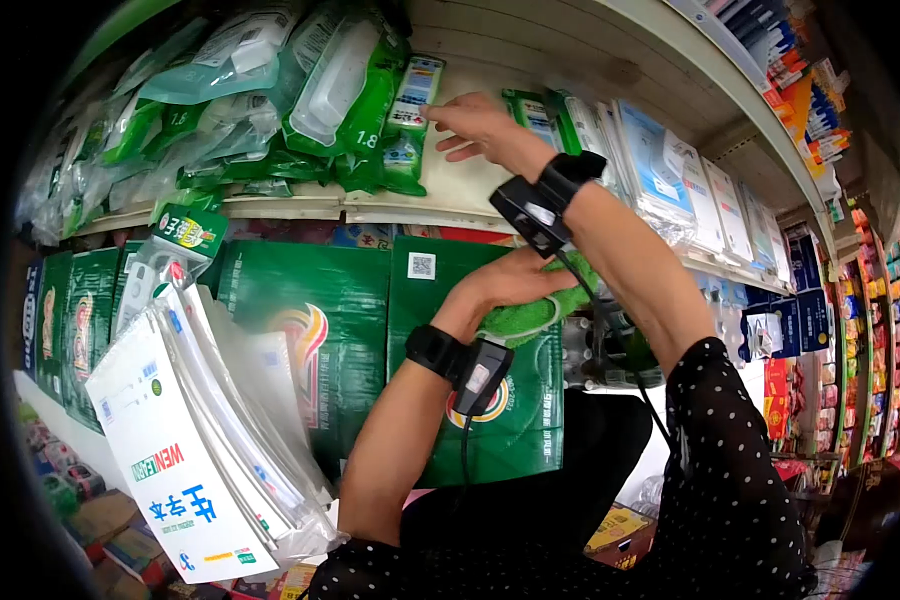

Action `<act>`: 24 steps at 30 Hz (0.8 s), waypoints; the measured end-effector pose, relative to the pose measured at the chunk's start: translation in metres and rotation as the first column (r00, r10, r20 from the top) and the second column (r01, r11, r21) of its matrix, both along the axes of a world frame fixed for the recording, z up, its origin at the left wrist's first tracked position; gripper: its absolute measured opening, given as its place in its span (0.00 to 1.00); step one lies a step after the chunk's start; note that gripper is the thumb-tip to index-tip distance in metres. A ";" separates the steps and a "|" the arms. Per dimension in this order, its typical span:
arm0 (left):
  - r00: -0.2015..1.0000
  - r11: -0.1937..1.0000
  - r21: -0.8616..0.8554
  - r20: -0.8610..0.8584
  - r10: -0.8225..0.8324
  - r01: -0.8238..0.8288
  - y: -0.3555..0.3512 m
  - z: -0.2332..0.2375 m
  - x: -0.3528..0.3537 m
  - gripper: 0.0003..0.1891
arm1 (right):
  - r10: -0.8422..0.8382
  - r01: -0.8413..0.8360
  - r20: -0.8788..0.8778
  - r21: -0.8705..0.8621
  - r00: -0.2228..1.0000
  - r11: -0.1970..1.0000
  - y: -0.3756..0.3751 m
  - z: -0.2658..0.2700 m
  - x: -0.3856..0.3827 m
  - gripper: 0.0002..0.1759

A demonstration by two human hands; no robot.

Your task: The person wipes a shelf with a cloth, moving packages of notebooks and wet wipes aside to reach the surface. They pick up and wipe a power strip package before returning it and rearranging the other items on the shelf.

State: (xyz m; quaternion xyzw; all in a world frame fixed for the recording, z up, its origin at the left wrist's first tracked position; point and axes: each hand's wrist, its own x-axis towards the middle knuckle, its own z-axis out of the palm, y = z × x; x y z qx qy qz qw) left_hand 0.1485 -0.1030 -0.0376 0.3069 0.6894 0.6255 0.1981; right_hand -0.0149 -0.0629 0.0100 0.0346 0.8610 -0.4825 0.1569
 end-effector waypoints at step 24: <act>0.984 0.977 -0.111 0.010 -0.180 0.180 0.000 -0.001 -0.014 0.26 | -0.384 0.363 -0.101 -0.178 0.918 0.915 0.025 -0.002 0.014 0.37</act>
